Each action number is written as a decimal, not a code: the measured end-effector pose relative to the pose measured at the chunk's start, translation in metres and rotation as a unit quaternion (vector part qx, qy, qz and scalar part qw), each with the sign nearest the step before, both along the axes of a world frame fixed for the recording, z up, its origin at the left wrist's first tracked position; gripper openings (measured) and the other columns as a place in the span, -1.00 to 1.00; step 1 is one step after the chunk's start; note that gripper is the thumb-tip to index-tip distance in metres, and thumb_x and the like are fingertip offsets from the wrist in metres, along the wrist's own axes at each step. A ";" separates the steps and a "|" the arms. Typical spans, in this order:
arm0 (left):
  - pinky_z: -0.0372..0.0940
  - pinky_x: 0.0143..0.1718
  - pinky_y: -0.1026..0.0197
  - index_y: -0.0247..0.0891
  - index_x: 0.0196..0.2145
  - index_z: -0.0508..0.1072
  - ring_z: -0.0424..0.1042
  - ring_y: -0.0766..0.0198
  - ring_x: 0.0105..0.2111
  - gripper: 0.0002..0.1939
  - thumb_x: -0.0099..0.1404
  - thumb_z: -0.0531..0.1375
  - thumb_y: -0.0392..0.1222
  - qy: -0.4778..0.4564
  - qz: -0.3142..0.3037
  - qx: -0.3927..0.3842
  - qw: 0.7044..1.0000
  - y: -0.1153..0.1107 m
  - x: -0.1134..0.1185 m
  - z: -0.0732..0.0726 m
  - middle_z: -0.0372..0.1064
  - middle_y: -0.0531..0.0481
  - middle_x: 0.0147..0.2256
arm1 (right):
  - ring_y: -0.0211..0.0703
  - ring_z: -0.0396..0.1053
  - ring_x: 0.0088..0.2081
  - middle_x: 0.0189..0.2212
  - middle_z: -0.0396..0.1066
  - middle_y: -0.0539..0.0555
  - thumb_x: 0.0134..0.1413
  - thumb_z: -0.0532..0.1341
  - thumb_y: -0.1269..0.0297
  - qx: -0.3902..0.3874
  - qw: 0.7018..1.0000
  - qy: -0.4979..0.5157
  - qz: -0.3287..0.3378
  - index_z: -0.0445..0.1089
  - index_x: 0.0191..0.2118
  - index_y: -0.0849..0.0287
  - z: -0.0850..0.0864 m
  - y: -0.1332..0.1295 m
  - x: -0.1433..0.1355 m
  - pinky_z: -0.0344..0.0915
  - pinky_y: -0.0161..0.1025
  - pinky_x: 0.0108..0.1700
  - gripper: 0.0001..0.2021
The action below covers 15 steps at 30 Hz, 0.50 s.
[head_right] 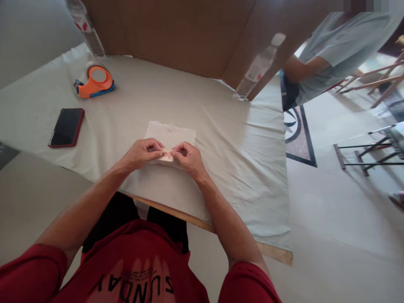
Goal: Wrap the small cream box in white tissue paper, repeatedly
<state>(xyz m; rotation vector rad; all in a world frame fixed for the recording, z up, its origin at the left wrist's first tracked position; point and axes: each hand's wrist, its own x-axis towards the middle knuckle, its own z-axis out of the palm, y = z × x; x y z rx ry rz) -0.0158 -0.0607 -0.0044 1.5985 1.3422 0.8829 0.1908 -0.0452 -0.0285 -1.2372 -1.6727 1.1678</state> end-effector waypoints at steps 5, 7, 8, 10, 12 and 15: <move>0.14 -0.40 0.27 -0.28 -0.40 0.47 0.26 0.33 -0.44 -0.74 0.06 0.31 -0.03 0.003 -0.015 -0.038 0.999 0.005 -0.001 0.000 0.35 0.08 -0.48 | 0.01 0.41 -0.10 -0.14 0.54 0.17 0.19 0.23 0.22 0.236 0.947 -0.206 -0.068 0.45 -0.21 0.14 0.014 -0.016 0.000 0.25 -0.04 -0.02 -0.87; 0.17 -0.37 0.27 -0.28 -0.38 0.46 0.27 0.32 -0.43 -0.74 0.06 0.31 -0.03 0.001 -0.018 -0.030 0.999 0.006 -0.001 -0.001 0.35 0.08 -0.47 | 0.04 0.37 -0.04 -0.07 0.54 0.18 0.28 0.18 0.28 0.335 0.893 -0.296 -0.044 0.48 -0.18 0.14 0.023 -0.028 -0.006 0.16 0.00 0.04 -0.87; 0.20 -0.34 0.26 -0.27 -0.36 0.46 0.29 0.31 -0.41 -0.73 0.05 0.30 -0.03 0.002 -0.017 -0.022 1.000 0.006 -0.001 -0.001 0.37 0.07 -0.45 | 0.03 0.36 -0.05 -0.09 0.54 0.17 0.31 0.16 0.31 0.362 0.872 -0.330 -0.011 0.49 -0.17 0.14 0.026 -0.034 -0.010 0.13 -0.01 0.03 -0.85; 0.26 -0.27 0.23 -0.28 -0.32 0.47 0.35 0.28 -0.35 -0.73 0.05 0.29 -0.06 0.007 -0.008 -0.011 1.000 0.007 -0.002 -0.002 0.43 0.04 -0.38 | 0.00 0.35 -0.11 -0.15 0.55 0.16 0.34 0.12 0.34 0.378 0.844 -0.376 0.052 0.50 -0.15 0.16 0.029 -0.041 -0.018 0.10 -0.05 -0.01 -0.81; 0.29 -0.20 0.21 -0.28 -0.28 0.49 0.39 0.26 -0.30 -0.73 0.07 0.24 -0.10 0.020 0.002 -0.008 1.000 0.004 -0.004 -0.001 0.47 0.00 -0.32 | -0.01 0.32 -0.14 -0.17 0.54 0.17 0.36 0.09 0.37 0.369 0.833 -0.403 0.083 0.49 -0.13 0.21 0.028 -0.042 -0.022 0.09 -0.07 -0.04 -0.79; 0.29 -0.19 0.20 -0.28 -0.19 0.51 0.41 0.24 -0.30 -0.68 0.11 0.21 -0.09 0.052 0.019 0.000 0.998 -0.003 -0.014 0.000 0.48 0.00 -0.31 | -0.02 0.28 -0.15 -0.16 0.52 0.16 0.37 0.07 0.39 0.354 0.826 -0.427 0.100 0.47 -0.14 0.20 0.028 -0.039 -0.023 0.05 -0.10 -0.05 -0.78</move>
